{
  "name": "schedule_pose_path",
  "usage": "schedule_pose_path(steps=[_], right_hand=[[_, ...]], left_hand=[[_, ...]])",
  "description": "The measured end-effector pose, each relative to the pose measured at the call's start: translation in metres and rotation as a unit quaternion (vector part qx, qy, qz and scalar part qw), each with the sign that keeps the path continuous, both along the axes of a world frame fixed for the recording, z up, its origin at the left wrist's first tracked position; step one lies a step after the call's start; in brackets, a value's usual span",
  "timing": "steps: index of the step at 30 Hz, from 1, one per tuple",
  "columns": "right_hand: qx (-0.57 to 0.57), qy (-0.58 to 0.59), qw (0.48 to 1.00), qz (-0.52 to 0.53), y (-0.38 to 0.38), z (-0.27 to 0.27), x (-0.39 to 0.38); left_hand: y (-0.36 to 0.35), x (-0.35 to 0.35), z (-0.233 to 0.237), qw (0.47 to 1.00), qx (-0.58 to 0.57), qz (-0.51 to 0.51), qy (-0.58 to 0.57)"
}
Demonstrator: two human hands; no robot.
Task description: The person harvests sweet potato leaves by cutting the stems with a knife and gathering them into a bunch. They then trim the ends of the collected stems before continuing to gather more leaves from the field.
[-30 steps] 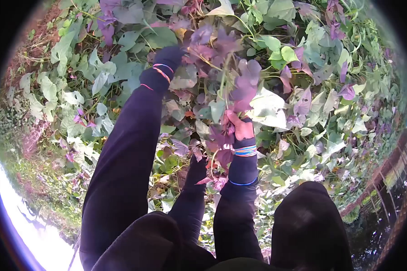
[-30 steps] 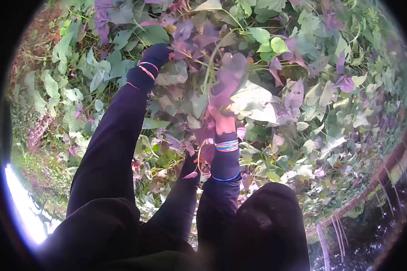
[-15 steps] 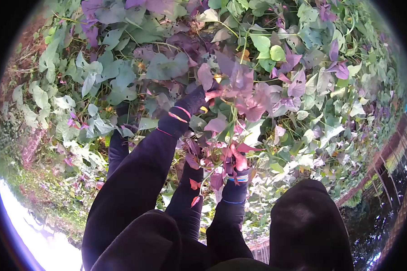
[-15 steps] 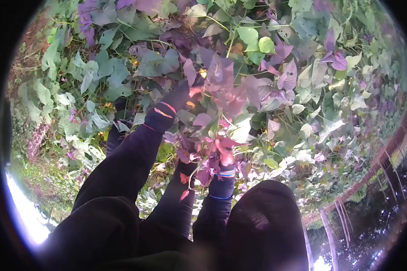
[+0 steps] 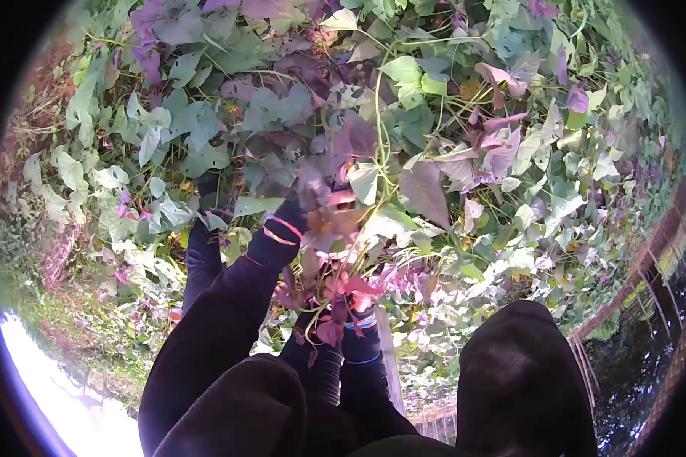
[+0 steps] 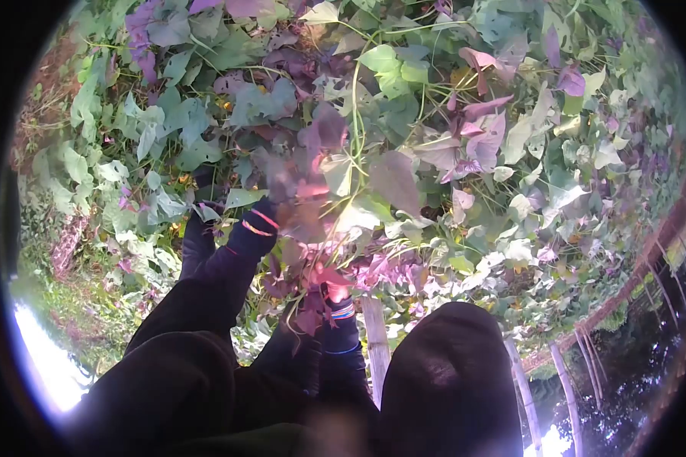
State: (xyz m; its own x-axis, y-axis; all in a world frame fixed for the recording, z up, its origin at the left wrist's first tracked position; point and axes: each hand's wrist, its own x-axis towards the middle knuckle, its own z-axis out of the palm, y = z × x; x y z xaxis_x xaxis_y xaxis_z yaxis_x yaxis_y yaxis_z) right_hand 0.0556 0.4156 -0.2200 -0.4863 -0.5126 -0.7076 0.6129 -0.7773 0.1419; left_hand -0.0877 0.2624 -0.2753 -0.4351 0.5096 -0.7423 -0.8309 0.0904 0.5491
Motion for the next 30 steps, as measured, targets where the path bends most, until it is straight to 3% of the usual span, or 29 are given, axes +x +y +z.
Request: schedule_pose_path(steps=[3, 4, 6, 7, 8, 12, 14, 15, 16, 17, 18, 20, 22, 24, 26, 27, 28, 29, 30], right_hand=[[-0.041, 0.034, 0.997, -0.053, -0.035, 0.01, 0.055], [-0.096, -0.033, 0.985, -0.138, -0.052, 0.042, 0.023], [0.066, -0.119, 0.985, -0.103, -0.068, 0.065, 0.036], [-0.188, -0.075, 0.957, -0.207, -0.082, 0.048, 0.051], [-0.19, -0.076, 0.956, -0.209, -0.09, 0.053, 0.052], [-0.188, -0.055, 0.977, -0.081, -0.115, 0.085, 0.051], [-0.184, -0.043, 0.982, -0.013, -0.12, 0.098, 0.051], [-0.183, -0.043, 0.982, -0.014, -0.122, 0.101, 0.048], [-0.185, -0.053, 0.98, 0.05, -0.125, 0.1, 0.044], [-0.187, -0.062, 0.974, 0.115, -0.126, 0.101, 0.04], [-0.188, -0.061, 0.974, 0.116, -0.133, 0.107, 0.04], [-0.089, 0.135, 0.944, 0.289, -0.158, 0.124, 0.045], [-0.064, 0.161, 0.946, 0.275, -0.179, 0.128, 0.061], [-0.192, 0.125, 0.919, 0.32, -0.19, 0.118, 0.07], [-0.184, 0.127, 0.922, 0.316, -0.195, 0.107, 0.066], [-0.031, 0.162, 0.944, 0.287, -0.195, 0.102, 0.058], [0.123, 0.193, 0.941, 0.25, -0.193, 0.094, 0.054], [0.171, 0.087, 0.931, 0.31, -0.182, 0.079, 0.051], [0.218, -0.02, 0.906, 0.364, -0.165, 0.062, 0.049]], left_hand=[[-0.018, 0.023, 0.022, 0.995, 0.023, 0.019, -0.099], [-0.024, 0.03, 0.031, 0.992, 0.024, 0.026, -0.119], [-0.036, 0.034, 0.065, 0.984, 0.024, 0.108, -0.143], [-0.046, 0.051, 0.058, 0.988, 0.016, 0.124, -0.093], [-0.049, 0.035, 0.085, 0.98, -0.005, 0.134, -0.147], [-0.082, 0.04, 0.11, 0.977, -0.007, 0.139, -0.16], [-0.09, 0.035, 0.129, 0.971, -0.176, 0.067, -0.148], [-0.1, 0.049, 0.122, 0.971, -0.17, 0.076, -0.151], [-0.108, 0.056, 0.124, 0.971, -0.169, 0.074, -0.149], [-0.113, 0.064, 0.128, 0.973, -0.144, 0.121, -0.133], [-0.117, 0.07, 0.135, 0.972, -0.119, 0.168, -0.118], [-0.127, 0.069, 0.149, 0.969, -0.093, 0.2, -0.111], [-0.142, 0.064, 0.163, 0.987, -0.039, 0.0, -0.158], [-0.146, 0.065, 0.171, 0.987, -0.013, 0.032, -0.158], [-0.155, 0.062, 0.177, 0.974, -0.205, 0.09, -0.028], [-0.167, 0.066, 0.164, 0.943, -0.293, 0.114, 0.113], [-0.178, 0.052, 0.162, 0.896, -0.395, 0.088, 0.182], [-0.19, 0.036, 0.16, 0.821, -0.498, 0.008, 0.279], [-0.196, 0.022, 0.159, 0.807, -0.521, 0.014, 0.277]])
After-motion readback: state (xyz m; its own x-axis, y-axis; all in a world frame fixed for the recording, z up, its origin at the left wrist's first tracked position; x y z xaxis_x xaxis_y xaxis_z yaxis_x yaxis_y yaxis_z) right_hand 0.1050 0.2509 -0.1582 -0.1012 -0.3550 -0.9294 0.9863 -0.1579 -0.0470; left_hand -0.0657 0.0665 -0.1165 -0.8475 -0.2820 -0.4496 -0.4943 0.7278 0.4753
